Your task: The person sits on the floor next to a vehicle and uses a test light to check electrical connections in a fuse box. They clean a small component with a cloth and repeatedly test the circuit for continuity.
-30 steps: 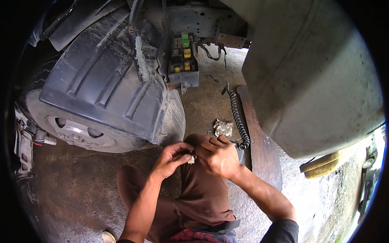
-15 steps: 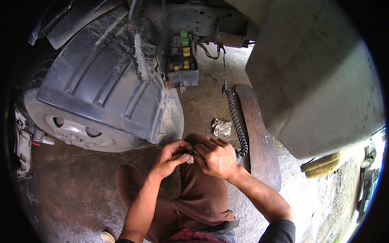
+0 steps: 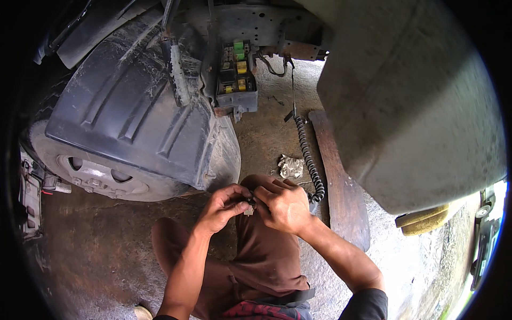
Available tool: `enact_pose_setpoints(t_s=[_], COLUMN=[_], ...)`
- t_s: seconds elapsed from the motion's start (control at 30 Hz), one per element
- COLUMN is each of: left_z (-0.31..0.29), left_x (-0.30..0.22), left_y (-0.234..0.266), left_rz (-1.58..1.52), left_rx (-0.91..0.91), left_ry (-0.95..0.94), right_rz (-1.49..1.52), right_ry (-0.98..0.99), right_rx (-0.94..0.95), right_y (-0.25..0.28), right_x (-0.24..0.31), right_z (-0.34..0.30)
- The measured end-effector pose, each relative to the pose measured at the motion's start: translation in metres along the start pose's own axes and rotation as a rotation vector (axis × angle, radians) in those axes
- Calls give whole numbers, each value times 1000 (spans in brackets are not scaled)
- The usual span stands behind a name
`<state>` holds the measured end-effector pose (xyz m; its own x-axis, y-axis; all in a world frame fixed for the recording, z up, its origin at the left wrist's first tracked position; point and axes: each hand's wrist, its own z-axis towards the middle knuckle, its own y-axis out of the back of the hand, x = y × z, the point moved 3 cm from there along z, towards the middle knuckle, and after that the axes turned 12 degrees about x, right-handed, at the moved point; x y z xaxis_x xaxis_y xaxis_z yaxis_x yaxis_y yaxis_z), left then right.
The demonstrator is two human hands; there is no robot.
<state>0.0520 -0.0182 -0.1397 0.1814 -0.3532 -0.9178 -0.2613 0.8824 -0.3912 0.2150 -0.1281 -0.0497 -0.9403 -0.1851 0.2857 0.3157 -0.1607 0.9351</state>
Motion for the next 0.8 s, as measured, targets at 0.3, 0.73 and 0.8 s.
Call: enact_pose_setpoints(t_s=[0.3, 0.73, 0.8], left_z=[-1, -3, -3], left_x=[4, 4, 4], left_y=[-2, 0, 0], left_rz=[-13, -21, 21], left_rx=[-23, -36, -48], left_ry=[66, 4, 4], right_rz=[-53, -165, -186], right_ry=[57, 126, 128], right_rx=[95, 83, 74], right_y=[4, 7, 7], right_x=[1, 2, 2], right_z=[0, 1, 0])
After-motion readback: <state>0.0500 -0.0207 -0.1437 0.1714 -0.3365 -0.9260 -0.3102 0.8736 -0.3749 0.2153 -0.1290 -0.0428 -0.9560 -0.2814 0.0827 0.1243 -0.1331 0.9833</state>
